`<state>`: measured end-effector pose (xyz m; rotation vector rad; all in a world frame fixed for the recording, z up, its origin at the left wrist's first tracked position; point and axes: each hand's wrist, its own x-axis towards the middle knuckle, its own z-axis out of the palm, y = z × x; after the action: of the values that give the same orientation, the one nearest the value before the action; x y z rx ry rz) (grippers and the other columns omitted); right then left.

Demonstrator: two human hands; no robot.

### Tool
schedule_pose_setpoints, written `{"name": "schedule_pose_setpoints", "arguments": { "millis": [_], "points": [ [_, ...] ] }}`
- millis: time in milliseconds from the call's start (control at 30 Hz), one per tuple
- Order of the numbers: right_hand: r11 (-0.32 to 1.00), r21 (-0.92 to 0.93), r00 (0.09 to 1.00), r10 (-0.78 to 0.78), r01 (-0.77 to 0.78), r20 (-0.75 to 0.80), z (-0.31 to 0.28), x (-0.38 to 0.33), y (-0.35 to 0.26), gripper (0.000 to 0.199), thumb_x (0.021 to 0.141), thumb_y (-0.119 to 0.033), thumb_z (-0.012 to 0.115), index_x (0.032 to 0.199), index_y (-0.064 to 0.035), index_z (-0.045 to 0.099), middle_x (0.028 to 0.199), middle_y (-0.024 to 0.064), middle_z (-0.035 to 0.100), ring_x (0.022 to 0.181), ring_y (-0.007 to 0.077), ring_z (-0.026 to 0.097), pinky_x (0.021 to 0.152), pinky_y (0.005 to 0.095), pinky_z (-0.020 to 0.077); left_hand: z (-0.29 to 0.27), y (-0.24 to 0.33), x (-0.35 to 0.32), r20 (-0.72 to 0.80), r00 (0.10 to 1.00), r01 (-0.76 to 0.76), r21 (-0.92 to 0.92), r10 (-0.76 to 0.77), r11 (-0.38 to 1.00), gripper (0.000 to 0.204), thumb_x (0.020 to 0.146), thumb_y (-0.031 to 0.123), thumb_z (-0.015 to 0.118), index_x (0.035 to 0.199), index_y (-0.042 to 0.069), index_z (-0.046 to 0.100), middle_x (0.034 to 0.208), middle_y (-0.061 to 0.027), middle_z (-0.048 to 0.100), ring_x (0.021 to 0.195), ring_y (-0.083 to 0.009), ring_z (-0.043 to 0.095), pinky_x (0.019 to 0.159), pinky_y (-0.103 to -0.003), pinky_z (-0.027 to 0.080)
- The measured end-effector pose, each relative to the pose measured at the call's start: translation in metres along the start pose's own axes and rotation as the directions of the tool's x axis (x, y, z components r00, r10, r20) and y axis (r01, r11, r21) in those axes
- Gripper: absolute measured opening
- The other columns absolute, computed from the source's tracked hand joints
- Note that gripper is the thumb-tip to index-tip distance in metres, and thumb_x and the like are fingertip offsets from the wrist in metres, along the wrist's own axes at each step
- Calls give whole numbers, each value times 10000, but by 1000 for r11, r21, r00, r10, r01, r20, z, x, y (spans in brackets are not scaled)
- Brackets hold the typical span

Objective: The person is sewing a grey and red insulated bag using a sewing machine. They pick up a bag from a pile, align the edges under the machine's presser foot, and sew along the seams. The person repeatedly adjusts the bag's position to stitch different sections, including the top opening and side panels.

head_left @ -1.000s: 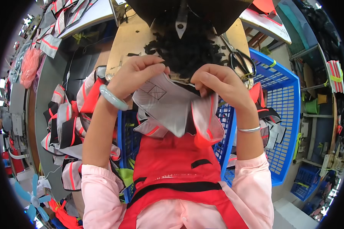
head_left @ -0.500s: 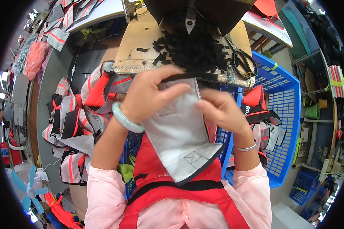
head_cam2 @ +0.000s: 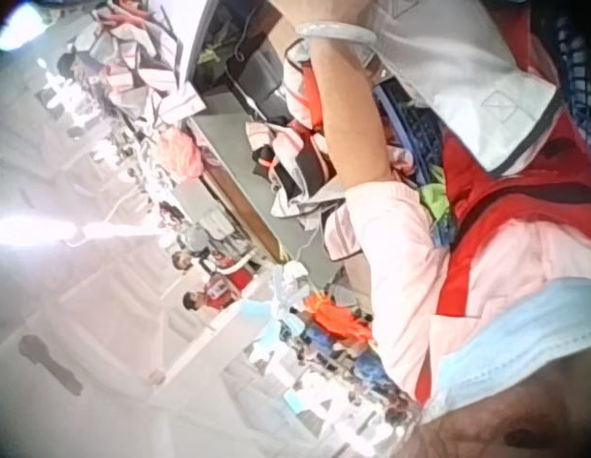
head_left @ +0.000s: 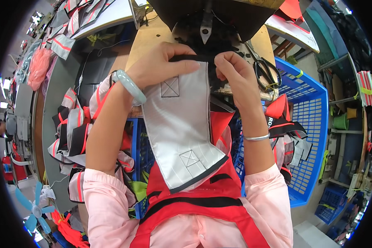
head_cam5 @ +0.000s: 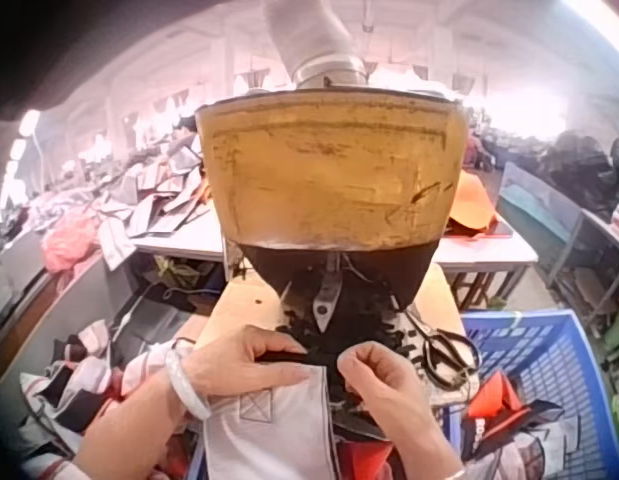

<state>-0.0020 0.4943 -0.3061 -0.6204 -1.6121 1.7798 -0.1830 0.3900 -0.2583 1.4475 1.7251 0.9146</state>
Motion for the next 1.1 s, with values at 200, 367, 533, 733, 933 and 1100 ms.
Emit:
{"name": "schedule_pose_setpoints", "arguments": {
  "millis": [200,367,533,733,933,1100],
  "points": [
    [998,31,998,60,-59,-21,4,18,6,216,878,-242,621,882,-26,610,679,-57,488,633,32,418,575,190,328,-11,-16,20,50,995,88,-139,-82,986,321,858,237,685,1036,-25,637,840,33,619,724,-15,532,651,-174,444],
    [992,92,996,88,-86,-15,4,29,14,205,868,-242,628,865,-38,613,659,-47,488,626,42,421,577,196,329,-12,-23,28,89,989,138,-280,-117,950,277,867,201,669,1022,-27,637,850,19,632,735,-31,565,680,-192,467],
    [977,192,995,99,-92,-26,5,33,16,196,859,-235,634,843,-40,620,658,-36,496,631,51,439,595,204,343,-15,-26,36,109,988,144,-333,-113,932,280,865,187,668,1037,-31,634,880,-4,646,758,-49,592,713,-202,486],
    [964,247,995,102,-97,-8,6,37,12,150,869,-178,615,886,-29,601,725,-23,505,644,91,478,623,230,399,-15,-28,36,65,987,163,-404,-149,900,284,854,162,676,1061,-28,634,919,-14,659,790,-59,607,739,-207,491],
    [917,397,991,79,-31,-106,-1,37,15,225,856,-202,639,964,-4,625,772,1,569,682,86,539,633,217,421,-15,-30,34,14,984,163,-478,-178,863,270,854,148,671,1070,-10,638,919,-1,656,805,-57,604,749,-200,484],
    [856,-480,955,-277,193,-108,-23,15,18,517,833,-299,684,1197,47,566,1058,128,636,962,206,617,877,293,462,-11,-31,15,48,991,132,-256,-123,958,269,877,164,654,1081,-9,630,896,28,626,805,-32,563,748,-192,464]
  ]
}}
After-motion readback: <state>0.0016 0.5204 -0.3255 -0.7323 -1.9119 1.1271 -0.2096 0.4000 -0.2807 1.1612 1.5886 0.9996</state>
